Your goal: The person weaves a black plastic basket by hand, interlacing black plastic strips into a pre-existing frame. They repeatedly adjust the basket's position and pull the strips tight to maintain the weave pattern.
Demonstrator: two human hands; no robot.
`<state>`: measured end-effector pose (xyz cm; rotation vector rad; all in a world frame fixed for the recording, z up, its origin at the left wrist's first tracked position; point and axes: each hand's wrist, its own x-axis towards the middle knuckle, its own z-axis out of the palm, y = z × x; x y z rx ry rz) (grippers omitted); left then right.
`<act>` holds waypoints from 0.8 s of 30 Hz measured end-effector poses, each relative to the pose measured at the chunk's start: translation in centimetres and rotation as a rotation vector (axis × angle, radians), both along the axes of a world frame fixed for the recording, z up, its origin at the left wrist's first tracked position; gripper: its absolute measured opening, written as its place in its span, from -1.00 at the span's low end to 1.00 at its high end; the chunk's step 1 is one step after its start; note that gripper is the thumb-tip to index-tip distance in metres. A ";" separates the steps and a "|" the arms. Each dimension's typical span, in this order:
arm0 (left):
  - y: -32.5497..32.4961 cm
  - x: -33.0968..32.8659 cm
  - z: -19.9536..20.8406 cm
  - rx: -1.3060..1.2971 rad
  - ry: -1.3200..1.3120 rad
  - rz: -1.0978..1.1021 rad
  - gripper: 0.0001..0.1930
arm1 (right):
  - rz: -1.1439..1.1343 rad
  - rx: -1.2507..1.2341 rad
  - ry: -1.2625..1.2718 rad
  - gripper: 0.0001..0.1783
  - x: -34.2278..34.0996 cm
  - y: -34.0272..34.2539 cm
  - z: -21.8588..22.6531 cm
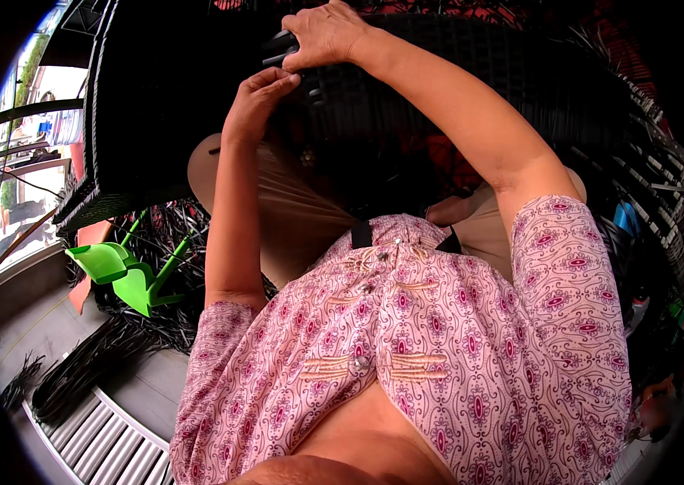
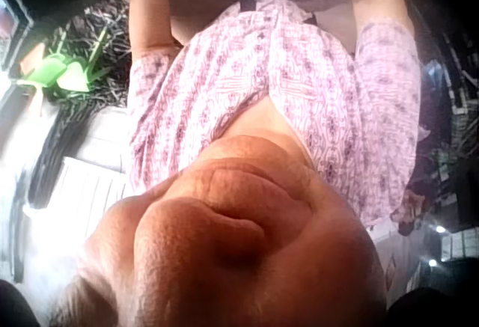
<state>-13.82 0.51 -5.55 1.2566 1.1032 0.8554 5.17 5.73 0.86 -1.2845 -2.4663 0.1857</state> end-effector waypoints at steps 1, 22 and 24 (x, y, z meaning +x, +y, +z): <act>0.2 -0.1 0.2 -0.057 -0.090 -0.029 -0.88 | -0.012 -0.050 -0.012 -0.42 0.2 -0.2 0.9; -3.7 5.1 5.2 0.275 -0.042 0.146 -0.94 | 0.164 -0.114 0.123 -0.45 7.3 -2.8 6.6; -3.3 5.0 4.5 0.196 -0.116 0.189 -0.95 | 0.144 -0.272 0.182 -0.53 8.8 -3.6 9.0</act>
